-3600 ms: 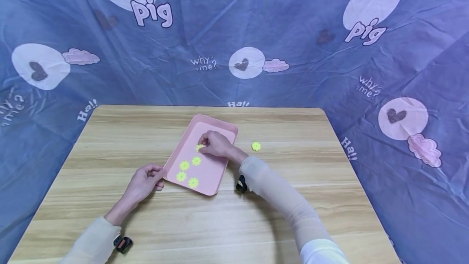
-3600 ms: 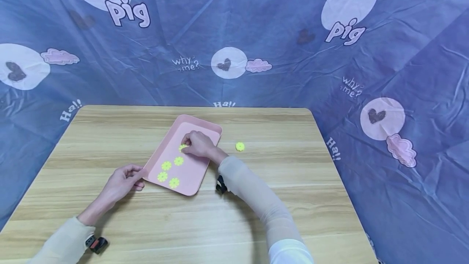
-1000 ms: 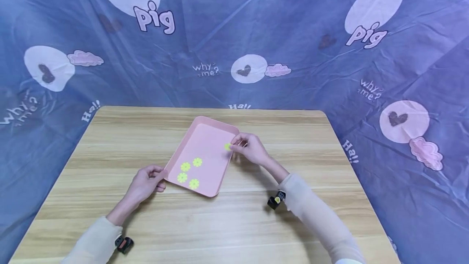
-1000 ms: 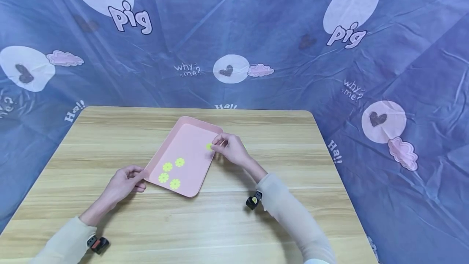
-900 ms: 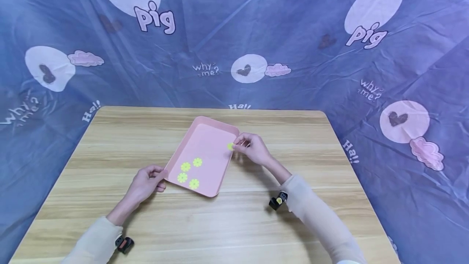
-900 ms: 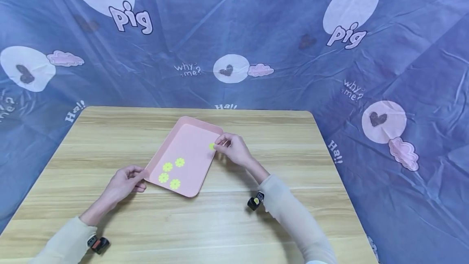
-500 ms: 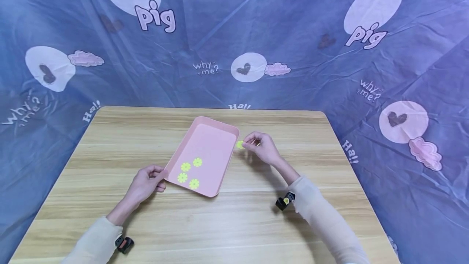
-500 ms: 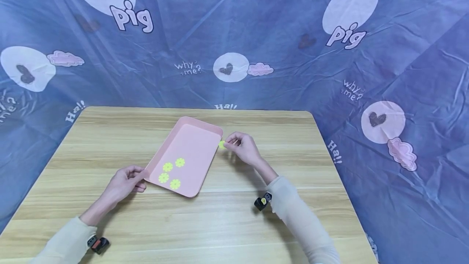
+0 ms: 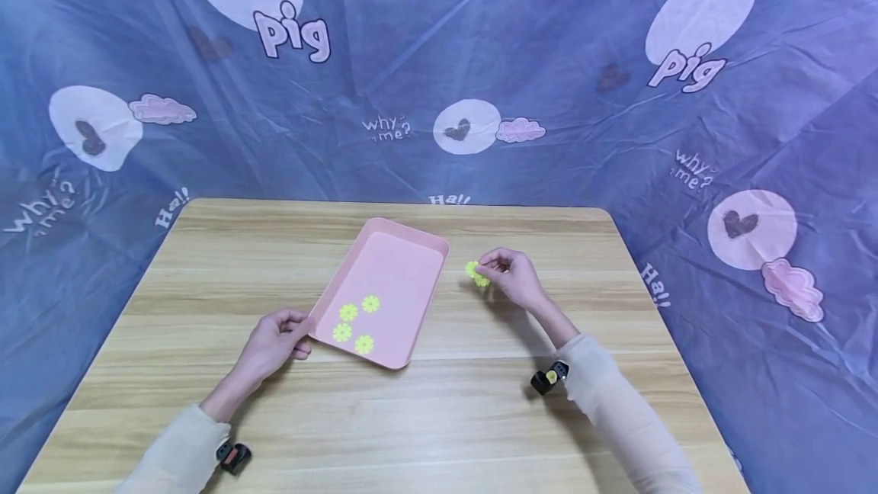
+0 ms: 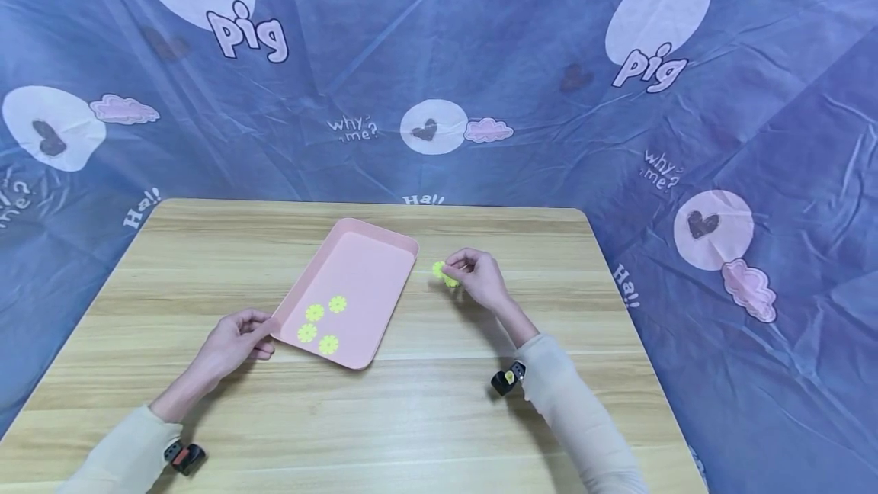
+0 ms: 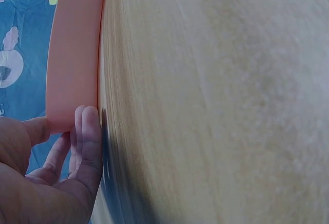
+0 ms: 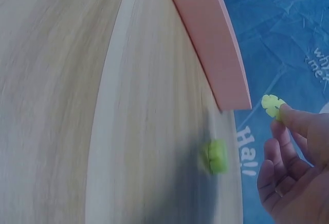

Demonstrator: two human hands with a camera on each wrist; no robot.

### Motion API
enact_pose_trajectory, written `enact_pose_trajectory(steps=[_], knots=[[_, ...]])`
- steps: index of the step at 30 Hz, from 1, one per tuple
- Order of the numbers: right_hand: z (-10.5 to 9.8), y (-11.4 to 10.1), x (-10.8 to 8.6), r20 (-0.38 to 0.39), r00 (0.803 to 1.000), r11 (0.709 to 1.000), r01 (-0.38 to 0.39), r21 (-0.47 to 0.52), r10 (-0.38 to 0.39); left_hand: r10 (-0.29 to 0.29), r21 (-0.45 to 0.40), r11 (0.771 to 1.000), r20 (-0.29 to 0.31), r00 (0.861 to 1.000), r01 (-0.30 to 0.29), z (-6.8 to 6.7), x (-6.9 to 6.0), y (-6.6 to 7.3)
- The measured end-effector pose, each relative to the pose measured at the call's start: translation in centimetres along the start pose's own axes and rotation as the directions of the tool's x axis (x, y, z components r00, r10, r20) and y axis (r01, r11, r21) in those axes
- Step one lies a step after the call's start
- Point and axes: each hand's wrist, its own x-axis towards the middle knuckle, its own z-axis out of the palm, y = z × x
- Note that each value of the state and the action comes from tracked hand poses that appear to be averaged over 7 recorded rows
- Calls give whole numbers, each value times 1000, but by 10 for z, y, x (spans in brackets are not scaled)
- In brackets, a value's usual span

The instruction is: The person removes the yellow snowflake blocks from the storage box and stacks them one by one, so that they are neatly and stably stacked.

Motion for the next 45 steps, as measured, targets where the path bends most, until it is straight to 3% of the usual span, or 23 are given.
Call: enact_pose_trajectory(steps=[16, 25, 37, 45], knots=[[-12, 20, 7, 38, 993, 993, -111, 44, 109, -4, 7, 1000, 6, 1000, 4, -4, 2, 5], [-12, 29, 11, 68, 980, 982, -191, 12, 189, -7, 11, 1000, 3, 1000, 7, -3, 6, 1], [-11, 36, 17, 66, 982, 984, -174, -45, 176, 2, 5, 1000, 3, 1000, -2, -3, 7, -2], [-9, 36, 18, 71, 972, 974, -219, -59, 223, -4, 11, 1000, -2, 1000, 4, -1, 8, -4]])
